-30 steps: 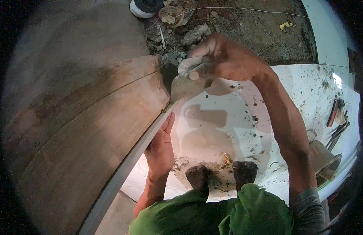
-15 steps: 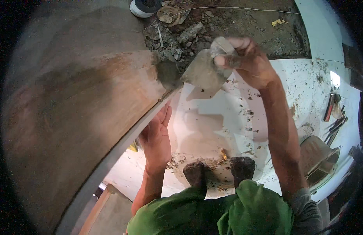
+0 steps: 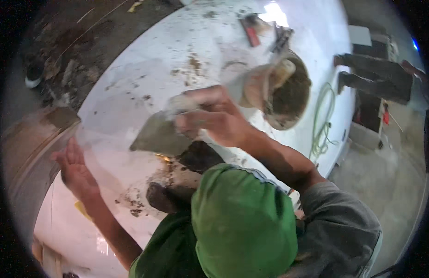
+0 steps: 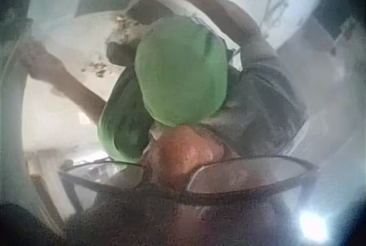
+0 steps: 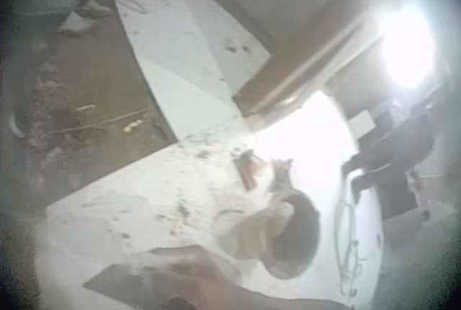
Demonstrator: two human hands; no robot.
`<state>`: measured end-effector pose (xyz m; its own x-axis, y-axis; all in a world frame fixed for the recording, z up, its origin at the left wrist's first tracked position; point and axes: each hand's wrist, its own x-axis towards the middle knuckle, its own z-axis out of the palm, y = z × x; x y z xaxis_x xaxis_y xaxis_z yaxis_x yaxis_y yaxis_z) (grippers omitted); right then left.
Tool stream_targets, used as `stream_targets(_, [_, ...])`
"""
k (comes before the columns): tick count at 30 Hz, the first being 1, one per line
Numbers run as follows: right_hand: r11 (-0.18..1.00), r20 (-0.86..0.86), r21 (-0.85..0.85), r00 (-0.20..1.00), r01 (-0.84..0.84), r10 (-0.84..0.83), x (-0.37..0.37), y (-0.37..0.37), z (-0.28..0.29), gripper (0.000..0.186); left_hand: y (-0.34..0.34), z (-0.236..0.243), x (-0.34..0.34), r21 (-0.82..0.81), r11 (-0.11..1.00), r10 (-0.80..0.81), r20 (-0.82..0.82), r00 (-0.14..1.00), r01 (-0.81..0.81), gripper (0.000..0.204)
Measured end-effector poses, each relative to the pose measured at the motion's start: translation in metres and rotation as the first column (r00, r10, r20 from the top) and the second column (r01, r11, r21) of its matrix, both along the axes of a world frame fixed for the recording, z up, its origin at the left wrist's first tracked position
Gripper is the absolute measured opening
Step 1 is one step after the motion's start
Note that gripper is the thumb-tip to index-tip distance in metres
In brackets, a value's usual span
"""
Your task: The person applies mortar to a wall corner and the back of a tile using a trowel and a small scrap of tile, then positions the tile piece onto the corner.
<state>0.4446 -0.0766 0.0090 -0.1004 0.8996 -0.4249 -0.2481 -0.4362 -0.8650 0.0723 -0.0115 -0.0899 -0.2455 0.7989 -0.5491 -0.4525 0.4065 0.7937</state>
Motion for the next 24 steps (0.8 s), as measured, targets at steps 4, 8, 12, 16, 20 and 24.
stream_targets(4, [0.953, 0.676, 0.299, 0.715, -0.043, -0.179, 0.089, -0.090, 0.066, 0.028, 0.005, -0.006, 0.004, 0.022, 0.998, -0.055, -0.085, 0.995, 0.057, 0.085])
stream_targets(8, [0.931, 0.921, 0.300, 0.193, 0.206, -0.339, 0.128, -0.169, 0.105, 0.022, 0.003, -0.018, -0.018, 0.100, 0.986, -0.126, -0.067, 0.990, 0.132, 0.088])
stream_targets(12, [0.948, 0.892, 0.319, -0.340, 0.004, -0.298, 0.168, -0.246, 0.052, 0.028, 0.003, -0.027, -0.017, 0.100, 0.987, -0.115, -0.090, 0.989, 0.124, 0.091])
stream_targets(16, [0.953, 0.896, 0.298, -0.360, 0.055, -0.260, 0.167, -0.279, 0.003, 0.055, 0.002, -0.011, 0.001, 0.061, 0.992, -0.098, -0.144, 0.985, 0.108, 0.092])
stream_targets(20, [0.978, 0.900, 0.207, -0.385, -0.033, -0.204, 0.141, -0.283, -0.027, 0.065, 0.007, -0.018, -0.018, 0.078, 0.991, -0.104, -0.108, 0.989, 0.113, 0.091])
stream_targets(24, [0.988, 0.939, 0.151, -0.316, 0.024, -0.136, 0.122, -0.305, -0.033, 0.064, 0.006, -0.016, -0.014, 0.069, 0.991, -0.103, -0.133, 0.986, 0.113, 0.094])
